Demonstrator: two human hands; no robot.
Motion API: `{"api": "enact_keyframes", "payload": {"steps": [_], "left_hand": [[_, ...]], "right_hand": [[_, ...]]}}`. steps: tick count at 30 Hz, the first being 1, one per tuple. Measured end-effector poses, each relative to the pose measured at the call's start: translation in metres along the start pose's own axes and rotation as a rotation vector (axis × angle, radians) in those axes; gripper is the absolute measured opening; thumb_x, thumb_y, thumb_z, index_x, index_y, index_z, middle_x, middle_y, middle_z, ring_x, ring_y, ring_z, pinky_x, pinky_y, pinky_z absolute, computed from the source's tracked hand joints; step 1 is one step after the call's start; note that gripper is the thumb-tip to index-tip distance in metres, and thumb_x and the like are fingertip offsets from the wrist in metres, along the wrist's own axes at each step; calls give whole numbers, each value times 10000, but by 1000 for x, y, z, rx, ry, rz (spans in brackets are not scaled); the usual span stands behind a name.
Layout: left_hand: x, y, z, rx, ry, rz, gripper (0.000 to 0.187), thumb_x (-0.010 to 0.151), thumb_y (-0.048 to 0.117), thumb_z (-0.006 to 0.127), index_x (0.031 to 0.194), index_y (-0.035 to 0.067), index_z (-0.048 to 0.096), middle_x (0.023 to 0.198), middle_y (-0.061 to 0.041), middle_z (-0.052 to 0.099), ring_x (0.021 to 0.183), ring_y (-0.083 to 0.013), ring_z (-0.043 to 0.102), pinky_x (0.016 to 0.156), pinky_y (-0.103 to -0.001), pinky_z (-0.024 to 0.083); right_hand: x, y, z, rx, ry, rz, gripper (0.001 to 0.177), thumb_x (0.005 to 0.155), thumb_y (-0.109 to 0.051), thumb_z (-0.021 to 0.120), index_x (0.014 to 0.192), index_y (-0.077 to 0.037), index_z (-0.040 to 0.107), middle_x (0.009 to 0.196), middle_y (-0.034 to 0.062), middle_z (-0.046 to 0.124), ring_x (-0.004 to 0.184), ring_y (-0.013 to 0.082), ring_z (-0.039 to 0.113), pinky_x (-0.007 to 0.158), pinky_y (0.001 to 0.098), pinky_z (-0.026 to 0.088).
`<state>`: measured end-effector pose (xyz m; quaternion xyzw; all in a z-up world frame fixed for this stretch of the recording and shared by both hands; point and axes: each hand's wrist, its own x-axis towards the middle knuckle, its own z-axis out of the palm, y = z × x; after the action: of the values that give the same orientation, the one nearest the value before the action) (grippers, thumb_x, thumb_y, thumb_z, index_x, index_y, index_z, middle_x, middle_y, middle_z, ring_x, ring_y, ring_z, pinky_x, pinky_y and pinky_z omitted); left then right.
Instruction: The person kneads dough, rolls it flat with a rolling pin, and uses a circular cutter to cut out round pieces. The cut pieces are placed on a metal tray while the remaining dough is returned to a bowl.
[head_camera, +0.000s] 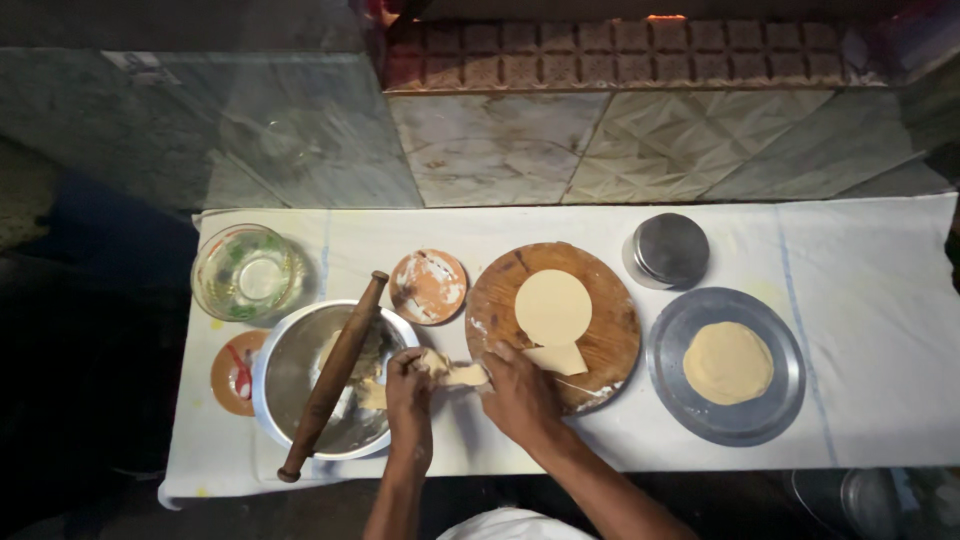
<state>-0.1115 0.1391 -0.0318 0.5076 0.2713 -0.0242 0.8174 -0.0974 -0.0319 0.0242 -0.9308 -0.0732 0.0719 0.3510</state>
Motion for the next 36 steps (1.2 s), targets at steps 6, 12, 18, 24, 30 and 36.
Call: {"api": "enact_keyframes", "payload": {"steps": [6,12,18,24,30,36], "left_hand": [[-3,-3,16,-17,-190,-144,566,1028,487,380,1312,54,610,1218,-68,672,1141,-165,608,979,-321,457],[-9,8,30,-331,-89,-309,784,1031,613,267,1334,-22,614,1165,-216,659,1092,-328,636,997,-478,494],[-10,22,15,-746,-313,-212,616,1072,421,402,1431,-54,562,1292,-212,657,1141,-306,626,964,-417,498],[0,14,-1,-726,-37,-192,480,1000,305,505,1287,-70,587,1145,-181,666,1005,-292,688,901,-396,559],[10,1,-37,-484,135,-32,352,824,-34,422,1099,60,620,949,-117,654,794,-222,665,644,-315,572],[13,1,-69,-669,294,-41,242,920,222,444,686,162,429,478,45,361,312,-68,319,259,-244,206]], "right_hand": [[9,-26,-6,161,46,-53,362,766,-27,710,1126,7,703,1159,189,688,1048,384,668,880,441,540],[10,-59,-8,355,-108,-101,295,800,-67,700,1091,-23,686,1093,158,701,965,329,717,811,388,582],[10,-64,-27,165,-197,-91,513,855,-147,731,1325,-45,553,1092,191,674,1011,411,658,838,479,519],[7,-68,-18,127,-44,-291,615,795,-49,709,1386,0,546,1197,216,560,1070,425,611,867,472,515],[9,-81,11,262,-118,-328,475,717,-2,706,1184,5,619,1195,201,544,1043,417,630,848,451,532],[11,-73,26,244,-263,-314,335,744,-14,699,1077,-4,661,1087,178,630,965,396,659,813,449,543]]}}
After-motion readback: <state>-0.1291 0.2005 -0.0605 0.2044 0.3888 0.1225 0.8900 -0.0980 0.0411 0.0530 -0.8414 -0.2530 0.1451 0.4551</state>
